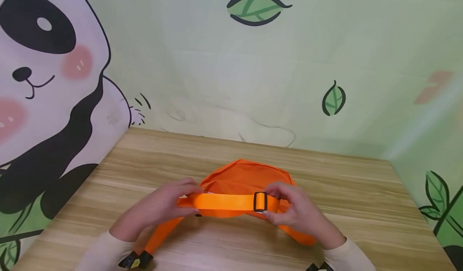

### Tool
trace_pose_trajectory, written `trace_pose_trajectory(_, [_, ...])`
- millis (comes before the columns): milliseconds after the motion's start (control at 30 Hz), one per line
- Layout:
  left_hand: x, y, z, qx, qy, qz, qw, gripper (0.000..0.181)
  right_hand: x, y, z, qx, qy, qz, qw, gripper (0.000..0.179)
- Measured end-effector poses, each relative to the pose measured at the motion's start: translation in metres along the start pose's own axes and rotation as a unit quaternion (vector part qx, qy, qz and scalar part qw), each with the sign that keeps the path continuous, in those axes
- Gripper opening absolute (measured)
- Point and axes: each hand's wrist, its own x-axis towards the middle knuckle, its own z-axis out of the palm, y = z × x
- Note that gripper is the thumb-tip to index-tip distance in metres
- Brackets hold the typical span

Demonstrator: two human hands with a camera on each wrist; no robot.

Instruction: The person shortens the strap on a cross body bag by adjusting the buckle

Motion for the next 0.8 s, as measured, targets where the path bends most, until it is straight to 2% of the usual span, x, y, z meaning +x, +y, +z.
trace_pose_trajectory(133, [0.004, 0.002, -0.001, 0.008, 0.001, 0.016, 0.9999, 0.037, 0.002, -0.001, 0.002, 0.005, -0.001, -0.004, 1.0000, 0.042])
trace_pose_trajectory(300, [0.015, 0.012, 0.007, -0.008, -0.024, 0.022, 0.9994, 0.044, 0.006, -0.004, 0.006, 0.006, 0.002, 0.000, 1.0000, 0.038])
trace_pose_trajectory(500, [0.039, 0.035, 0.026, -0.052, -0.046, -0.015, 0.9975, 0.060, 0.010, -0.008, 0.011, 0.014, 0.002, 0.007, 0.9999, 0.040])
trace_pose_trajectory(667, [0.054, 0.050, 0.042, -0.070, -0.026, -0.015, 0.9971, 0.067, 0.013, -0.010, 0.015, 0.028, -0.013, 0.005, 0.9995, 0.041])
trace_pose_trajectory(800, [0.059, 0.057, 0.048, -0.083, -0.005, -0.007, 0.9965, 0.054, 0.014, -0.012, 0.017, 0.052, -0.028, 0.019, 0.9981, 0.041])
